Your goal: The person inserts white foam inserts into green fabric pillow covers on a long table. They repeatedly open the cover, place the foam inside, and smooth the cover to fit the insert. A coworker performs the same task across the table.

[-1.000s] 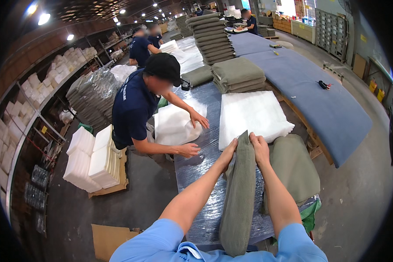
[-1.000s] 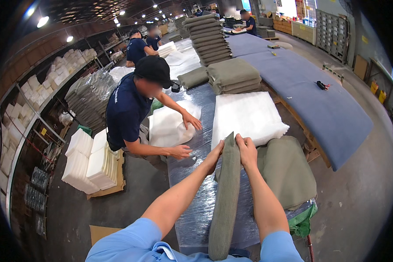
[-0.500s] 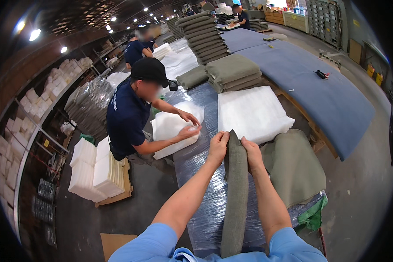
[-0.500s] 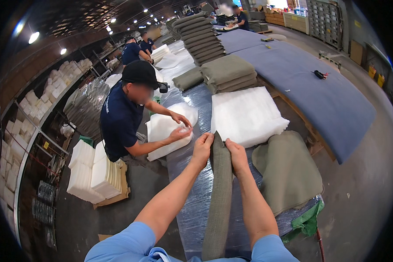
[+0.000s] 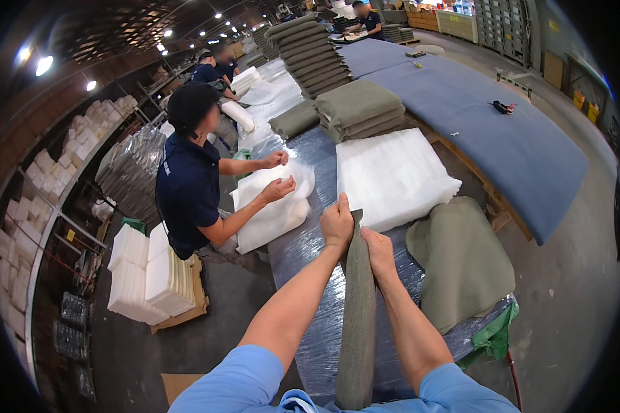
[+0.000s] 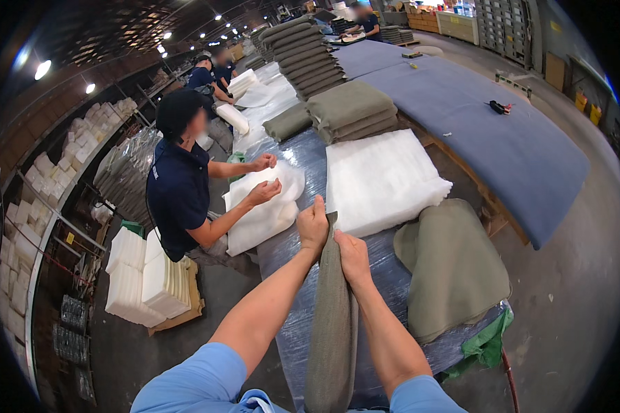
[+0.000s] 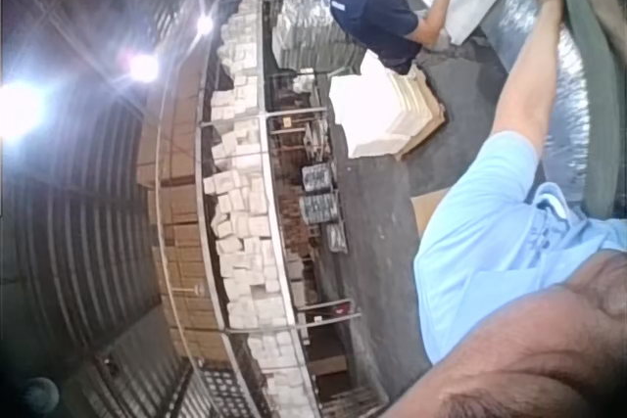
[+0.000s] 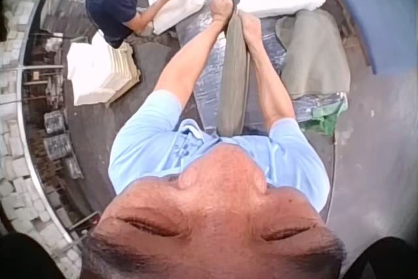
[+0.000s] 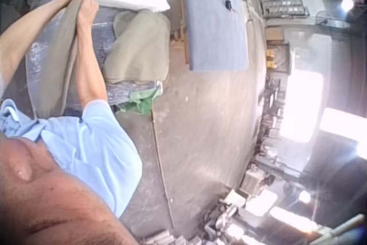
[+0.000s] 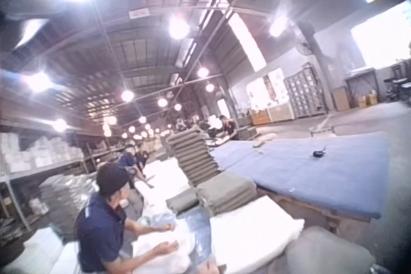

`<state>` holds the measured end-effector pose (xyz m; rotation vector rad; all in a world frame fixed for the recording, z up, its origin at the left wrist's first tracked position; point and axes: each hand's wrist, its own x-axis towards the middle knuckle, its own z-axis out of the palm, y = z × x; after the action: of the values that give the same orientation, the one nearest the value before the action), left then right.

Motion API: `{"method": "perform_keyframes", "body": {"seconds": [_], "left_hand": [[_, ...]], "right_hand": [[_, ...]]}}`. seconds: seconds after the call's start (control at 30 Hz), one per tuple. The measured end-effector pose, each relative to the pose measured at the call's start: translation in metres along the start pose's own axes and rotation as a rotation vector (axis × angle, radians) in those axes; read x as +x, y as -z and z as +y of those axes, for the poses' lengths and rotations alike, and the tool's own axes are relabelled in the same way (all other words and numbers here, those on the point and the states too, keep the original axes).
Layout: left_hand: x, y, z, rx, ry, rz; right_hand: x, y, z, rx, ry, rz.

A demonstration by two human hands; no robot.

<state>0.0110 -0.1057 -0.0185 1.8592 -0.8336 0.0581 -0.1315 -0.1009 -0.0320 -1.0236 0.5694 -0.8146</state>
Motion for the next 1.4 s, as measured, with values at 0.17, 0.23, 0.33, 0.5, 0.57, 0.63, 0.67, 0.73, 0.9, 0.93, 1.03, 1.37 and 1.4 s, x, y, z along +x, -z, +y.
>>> {"method": "perform_keyframes", "body": {"seconds": [0.17, 0.23, 0.33, 0.5, 0.57, 0.63, 0.67, 0.73, 0.9, 0.93, 1.03, 1.37, 1.4], "left_hand": [[0.008, 0.049, -0.007, -0.598, 0.461, -0.522], [0.002, 0.065, 0.008, -0.660, 0.490, -0.853], [-0.013, 0.068, 0.051, -0.628, 0.357, -1.062], [-0.044, 0.076, 0.061, -0.549, 0.317, -0.892], [-0.056, 0.071, 0.068, -0.460, 0.295, -0.760], [-0.066, 0.067, 0.071, -0.359, 0.261, -0.632], [-0.068, 0.062, 0.071, -0.340, 0.200, -0.553], [-0.067, 0.061, 0.068, -0.250, 0.178, -0.515], [-0.066, 0.061, 0.063, -0.215, 0.124, -0.446], [-0.066, 0.061, 0.061, -0.208, 0.109, -0.451], [-0.059, 0.068, 0.056, -0.281, 0.123, -0.593], [-0.067, 0.111, 0.043, -0.567, 0.164, -0.798], [-0.067, 0.114, 0.041, -0.568, 0.157, -0.779]], "right_hand": [[0.002, -0.003, -0.010, -0.278, 0.276, 0.158], [0.013, 0.003, -0.018, -0.370, 0.394, 0.321], [0.034, 0.028, -0.028, -0.316, 0.326, 0.412], [0.037, 0.010, -0.046, -0.262, 0.185, 0.392], [0.038, 0.001, -0.051, -0.423, 0.191, 0.376], [0.043, -0.003, -0.053, -0.501, 0.187, 0.369], [0.047, -0.005, -0.053, -0.496, 0.180, 0.366], [0.051, -0.008, -0.048, -0.579, 0.200, 0.375], [0.060, -0.011, -0.045, -0.721, 0.170, 0.357], [0.061, -0.010, -0.045, -0.739, 0.149, 0.357], [0.063, -0.011, -0.048, -0.713, 0.213, 0.368], [0.014, 0.031, -0.041, -0.155, 0.172, -0.126], [0.006, 0.031, -0.042, -0.146, 0.125, -0.163]]}}
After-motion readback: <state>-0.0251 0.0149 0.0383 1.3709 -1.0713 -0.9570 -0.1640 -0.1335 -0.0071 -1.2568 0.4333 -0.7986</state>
